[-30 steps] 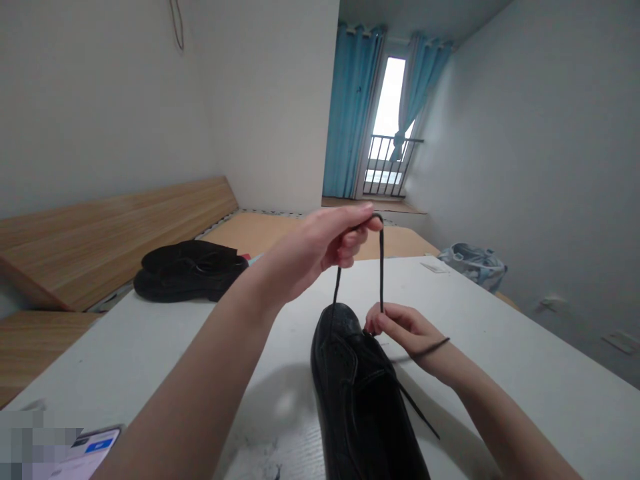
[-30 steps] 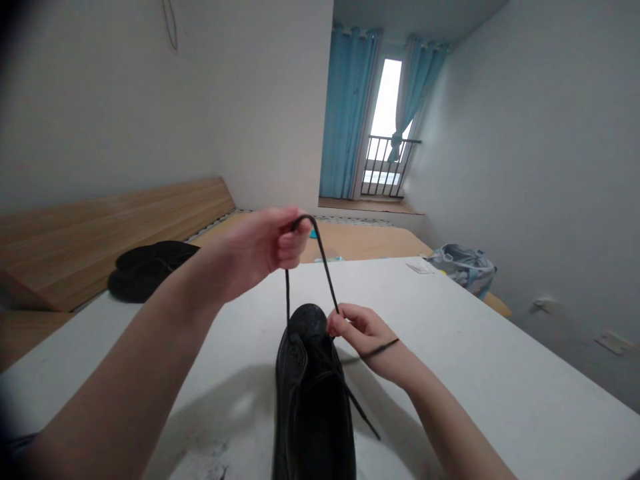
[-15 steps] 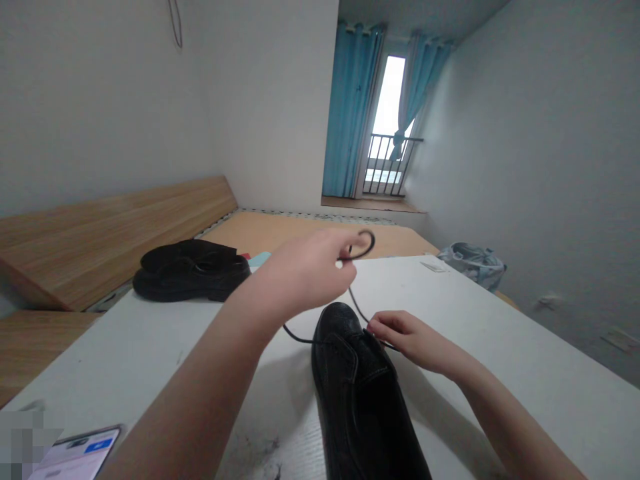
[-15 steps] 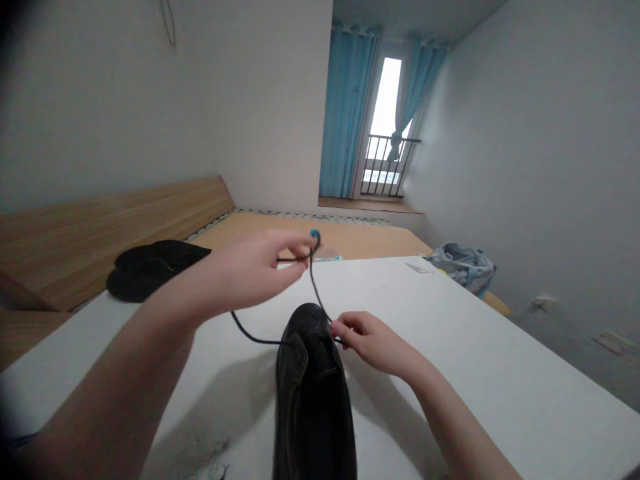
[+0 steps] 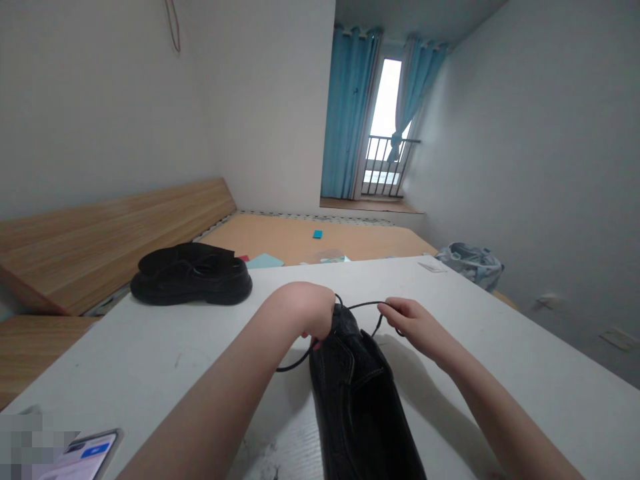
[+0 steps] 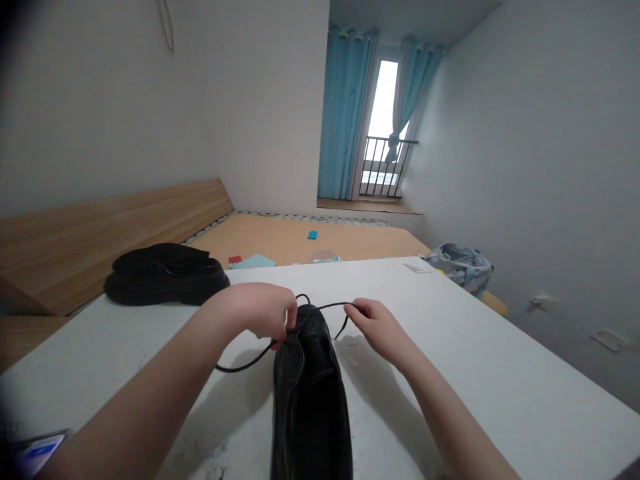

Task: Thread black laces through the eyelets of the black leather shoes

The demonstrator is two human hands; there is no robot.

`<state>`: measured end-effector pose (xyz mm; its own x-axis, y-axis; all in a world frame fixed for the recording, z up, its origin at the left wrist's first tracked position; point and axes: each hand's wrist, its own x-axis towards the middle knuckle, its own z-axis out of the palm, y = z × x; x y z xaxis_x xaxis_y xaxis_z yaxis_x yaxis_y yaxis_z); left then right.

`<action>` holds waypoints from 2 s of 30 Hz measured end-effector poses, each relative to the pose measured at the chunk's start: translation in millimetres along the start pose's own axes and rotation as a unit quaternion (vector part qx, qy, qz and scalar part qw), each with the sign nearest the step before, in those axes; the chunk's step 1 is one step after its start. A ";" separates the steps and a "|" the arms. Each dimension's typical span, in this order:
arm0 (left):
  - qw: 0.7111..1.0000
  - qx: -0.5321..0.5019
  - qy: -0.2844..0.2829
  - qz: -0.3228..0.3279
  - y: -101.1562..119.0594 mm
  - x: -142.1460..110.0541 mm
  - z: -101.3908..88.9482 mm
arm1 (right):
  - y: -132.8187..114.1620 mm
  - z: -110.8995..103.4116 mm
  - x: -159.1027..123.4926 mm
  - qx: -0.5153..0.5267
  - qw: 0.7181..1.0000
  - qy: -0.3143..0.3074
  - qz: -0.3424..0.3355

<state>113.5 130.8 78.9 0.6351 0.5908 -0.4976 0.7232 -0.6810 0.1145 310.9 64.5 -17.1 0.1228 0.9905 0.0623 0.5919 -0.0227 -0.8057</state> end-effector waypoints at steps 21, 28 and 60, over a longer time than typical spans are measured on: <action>0.881 -0.307 0.246 0.263 38.9 16.7 11.6 | -7.1 19.2 -19.9 0.274 0.958 -0.025 -0.087; 0.912 -0.117 0.281 0.273 26.2 -6.9 5.6 | -8.5 3.0 -11.8 0.164 0.985 -0.001 -0.050; 0.984 0.074 0.091 0.133 35.0 -11.2 13.7 | -120.8 42.8 -64.3 -0.529 0.729 -0.403 -0.161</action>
<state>127.9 94.4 76.6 0.8439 0.4423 -0.3037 0.4865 -0.8695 0.0856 197.4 9.4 51.0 -0.4141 0.7158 -0.5623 0.8220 0.5594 0.1068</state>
